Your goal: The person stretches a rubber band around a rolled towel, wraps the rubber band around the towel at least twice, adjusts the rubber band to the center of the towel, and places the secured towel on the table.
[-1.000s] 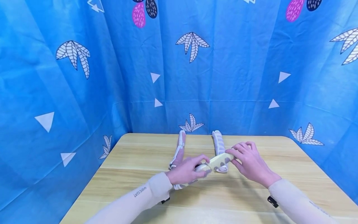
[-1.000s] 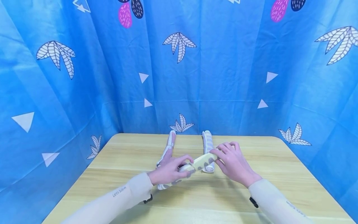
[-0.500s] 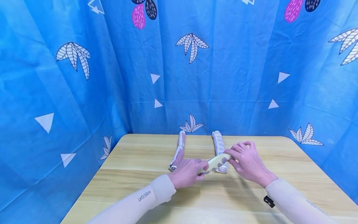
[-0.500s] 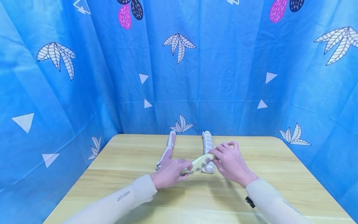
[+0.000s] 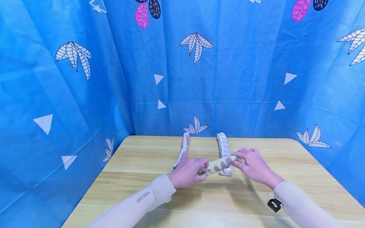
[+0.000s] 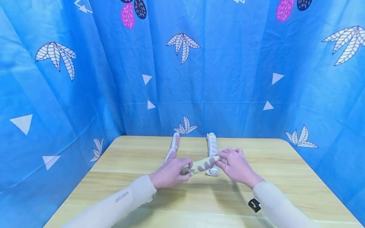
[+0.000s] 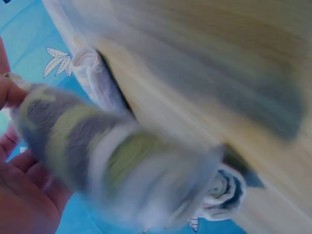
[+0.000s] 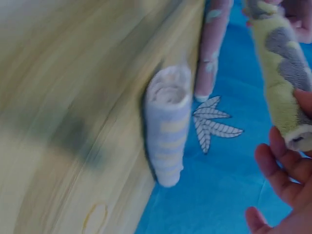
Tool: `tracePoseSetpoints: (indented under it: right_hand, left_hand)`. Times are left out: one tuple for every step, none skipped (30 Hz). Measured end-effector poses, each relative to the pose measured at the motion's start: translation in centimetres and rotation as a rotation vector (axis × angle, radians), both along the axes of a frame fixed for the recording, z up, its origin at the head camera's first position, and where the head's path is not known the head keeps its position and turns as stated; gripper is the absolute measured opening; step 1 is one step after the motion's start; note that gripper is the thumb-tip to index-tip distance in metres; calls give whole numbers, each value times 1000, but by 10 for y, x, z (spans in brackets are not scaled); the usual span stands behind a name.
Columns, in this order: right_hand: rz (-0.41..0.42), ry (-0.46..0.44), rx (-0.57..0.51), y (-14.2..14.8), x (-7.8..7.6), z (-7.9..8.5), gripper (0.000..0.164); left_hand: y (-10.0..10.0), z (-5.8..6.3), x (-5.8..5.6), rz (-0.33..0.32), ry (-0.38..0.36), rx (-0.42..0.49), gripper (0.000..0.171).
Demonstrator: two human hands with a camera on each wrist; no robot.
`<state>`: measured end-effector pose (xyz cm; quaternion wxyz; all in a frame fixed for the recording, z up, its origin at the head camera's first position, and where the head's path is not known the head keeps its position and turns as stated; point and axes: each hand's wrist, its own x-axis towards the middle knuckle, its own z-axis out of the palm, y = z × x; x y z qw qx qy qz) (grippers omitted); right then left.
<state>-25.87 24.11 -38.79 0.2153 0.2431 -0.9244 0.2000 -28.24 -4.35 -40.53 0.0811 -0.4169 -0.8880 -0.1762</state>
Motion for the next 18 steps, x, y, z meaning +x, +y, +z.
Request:
tracePoseSetpoints:
  right_hand:
    - [3, -58, -31, -1, 0, 2, 24]
    - [5, -114, -59, -1, 0, 4, 25]
    - [13, -160, -81, -1, 0, 6, 25]
    - [13, -192, -98, -1, 0, 7, 26]
    - [17, -213, -109, 0, -1, 7, 27]
    - [28, -215, -114, 1, -1, 7, 27]
    - [39, -204, -110, 2, -1, 6, 29]
    - [55, -169, -102, 3, -2, 5, 31]
    - [75, -108, -79, 4, -2, 3, 37]
    - [89, -40, -50, 5, -2, 1, 43]
    - [109, 34, -10, 7, -3, -1, 49]
    - [128, 109, 31, 8, -4, -2, 53]
    - [139, 175, 69, 9, -5, -3, 57]
    - [148, 238, 107, 10, -6, -4, 58]
    - [152, 284, 141, 11, -7, -5, 58]
    - [153, 313, 165, 12, -7, -5, 55]
    - [153, 336, 183, 12, -8, -6, 52]
    - [152, 351, 190, 12, -9, -6, 48]
  left_hand:
    - [0, 1, 0, 12, 8, -7, 23]
    - [0, 2, -1, 24, 21, -15, 24]
    - [0, 2, -1, 37, 32, -24, 25]
    - [0, 2, -1, 50, 34, -29, 26]
    - [0, 2, -2, 61, 29, -28, 26]
    - [0, 2, -2, 72, 15, -25, 26]
    - [0, 2, -2, 79, -12, -17, 25]
    - [-1, 2, -2, 83, -47, -2, 24]
    - [-1, 2, -2, 83, -92, 17, 24]
    - [-1, 2, -3, 80, -146, 44, 25]
    - [-2, 2, -3, 72, -200, 73, 25]
    - [-2, 2, -3, 62, -252, 101, 26]
    - [-3, 2, -4, 51, -301, 132, 27]
    - [-3, 2, -4, 36, -348, 165, 27]
    - [-4, 2, -4, 22, -389, 193, 28]
    - [-5, 1, -4, 4, -409, 211, 28]
    - [-5, 1, -4, -19, -411, 216, 28]
    - [-5, 0, -3, -40, -394, 210, 28]
